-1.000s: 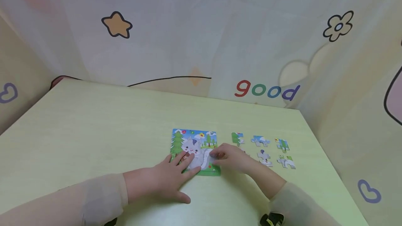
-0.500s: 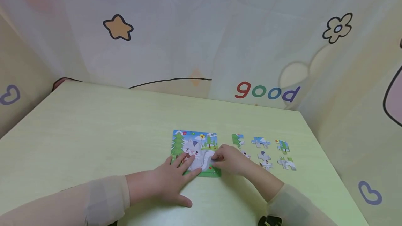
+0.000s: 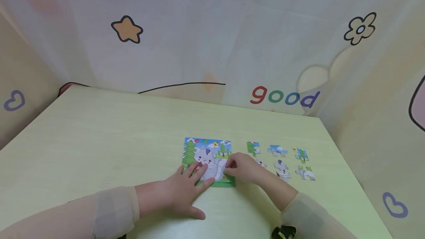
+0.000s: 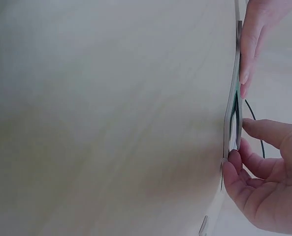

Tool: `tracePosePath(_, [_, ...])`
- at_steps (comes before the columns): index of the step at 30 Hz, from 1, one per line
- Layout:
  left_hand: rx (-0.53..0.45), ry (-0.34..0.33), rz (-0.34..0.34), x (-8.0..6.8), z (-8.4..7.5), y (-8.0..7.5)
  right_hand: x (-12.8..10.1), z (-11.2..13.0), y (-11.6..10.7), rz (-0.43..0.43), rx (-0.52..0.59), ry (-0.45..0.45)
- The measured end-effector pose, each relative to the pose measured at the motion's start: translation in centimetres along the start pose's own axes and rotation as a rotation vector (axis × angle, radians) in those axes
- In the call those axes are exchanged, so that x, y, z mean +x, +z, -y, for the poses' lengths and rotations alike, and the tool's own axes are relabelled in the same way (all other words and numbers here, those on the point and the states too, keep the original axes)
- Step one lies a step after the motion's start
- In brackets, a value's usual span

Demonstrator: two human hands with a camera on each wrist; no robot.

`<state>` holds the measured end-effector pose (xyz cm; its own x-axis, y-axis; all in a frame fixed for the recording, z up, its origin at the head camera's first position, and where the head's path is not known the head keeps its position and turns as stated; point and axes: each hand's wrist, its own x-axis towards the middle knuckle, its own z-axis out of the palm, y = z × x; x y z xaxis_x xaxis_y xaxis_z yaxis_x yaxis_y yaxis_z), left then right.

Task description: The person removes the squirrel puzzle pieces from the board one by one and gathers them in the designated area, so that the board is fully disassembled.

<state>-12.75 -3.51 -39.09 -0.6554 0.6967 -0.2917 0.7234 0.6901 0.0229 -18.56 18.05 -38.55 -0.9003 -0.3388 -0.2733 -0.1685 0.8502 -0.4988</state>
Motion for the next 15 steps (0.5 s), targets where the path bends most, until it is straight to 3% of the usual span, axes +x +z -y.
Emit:
tracePosePath(5, [0.004,-0.008,0.000,0.08,-0.02,0.06,0.01,-0.03,-0.15,-0.019,0.020,0.006])
tracePosePath(9, [0.001,-0.010,0.000,0.08,-0.02,0.09,-0.02,-0.35,-0.25,-0.036,0.113,0.009])
tracePosePath(15, [-0.010,-0.008,0.016,0.05,-0.11,0.03,-0.11,-0.91,-0.44,0.021,0.209,0.006])
